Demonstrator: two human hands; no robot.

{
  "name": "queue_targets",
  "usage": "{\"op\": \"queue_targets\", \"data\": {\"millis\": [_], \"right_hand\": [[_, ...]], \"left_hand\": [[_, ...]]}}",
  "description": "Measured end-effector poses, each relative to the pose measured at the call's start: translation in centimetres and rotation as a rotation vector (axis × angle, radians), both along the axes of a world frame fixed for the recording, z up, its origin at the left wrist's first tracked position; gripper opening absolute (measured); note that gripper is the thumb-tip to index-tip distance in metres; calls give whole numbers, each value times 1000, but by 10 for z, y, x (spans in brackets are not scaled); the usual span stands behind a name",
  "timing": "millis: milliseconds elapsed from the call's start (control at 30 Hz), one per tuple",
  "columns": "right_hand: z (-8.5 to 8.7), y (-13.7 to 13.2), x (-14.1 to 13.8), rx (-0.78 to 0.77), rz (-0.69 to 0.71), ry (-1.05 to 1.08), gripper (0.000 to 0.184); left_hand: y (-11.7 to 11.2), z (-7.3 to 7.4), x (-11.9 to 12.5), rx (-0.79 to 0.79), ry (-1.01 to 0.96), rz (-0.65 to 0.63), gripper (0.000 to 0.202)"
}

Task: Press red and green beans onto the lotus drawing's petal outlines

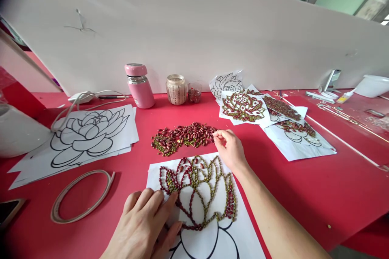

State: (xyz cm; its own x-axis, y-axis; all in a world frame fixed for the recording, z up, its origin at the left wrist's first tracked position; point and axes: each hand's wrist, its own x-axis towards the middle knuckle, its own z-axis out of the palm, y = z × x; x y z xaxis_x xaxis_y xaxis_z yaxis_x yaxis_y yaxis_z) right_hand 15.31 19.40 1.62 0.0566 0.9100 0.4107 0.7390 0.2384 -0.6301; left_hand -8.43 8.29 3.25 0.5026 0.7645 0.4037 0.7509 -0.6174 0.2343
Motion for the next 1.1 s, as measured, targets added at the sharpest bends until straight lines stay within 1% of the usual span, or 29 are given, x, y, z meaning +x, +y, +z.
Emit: {"op": "queue_targets", "data": {"millis": [100,200,267,333,433,467,533,567,600,733,800,867,933,1000,1100], "right_hand": [[-1,2,-1,-37,-6,-71,14],[0,4,-4,-79,-6,-164,14],[1,6,-6,-81,7,-233,14],[3,9,-8,-73,20,-303,14],[4,12,-11,-77,19,-393,13],[4,13,-11,-81,16,-419,13],[5,15,-12,-88,8,-467,13],[5,15,-13,-89,4,-490,13],[5,15,-13,-89,-1,-514,13],[3,15,-14,-74,-9,-592,12],[0,15,-13,-57,-3,-608,13],[-3,16,-11,-39,4,-603,14],[-5,17,-8,-26,8,-567,14],[-2,16,-6,-9,7,-485,12],[10,5,-10,16,51,-306,9]], "left_hand": [[0,-6,1,-6,-6,1,30],[0,-14,1,30,-64,18,31],[-1,-16,0,52,-97,26,32],[-2,-13,-1,37,-89,7,29],[-3,-3,-4,38,-100,-45,24],[-4,0,-6,48,-129,-55,26],[-3,6,-9,35,-247,-39,31],[-3,8,-11,-21,-332,-31,33],[-2,10,-13,-120,-440,-25,32],[6,14,-20,-699,-1031,18,23],[10,13,-22,-886,-1278,47,22],[13,12,-24,-981,-1409,68,22],[14,12,-24,-1018,-1457,79,21],[14,12,-24,-1034,-1458,77,20],[13,12,-23,-1015,-1374,96,20]]}}
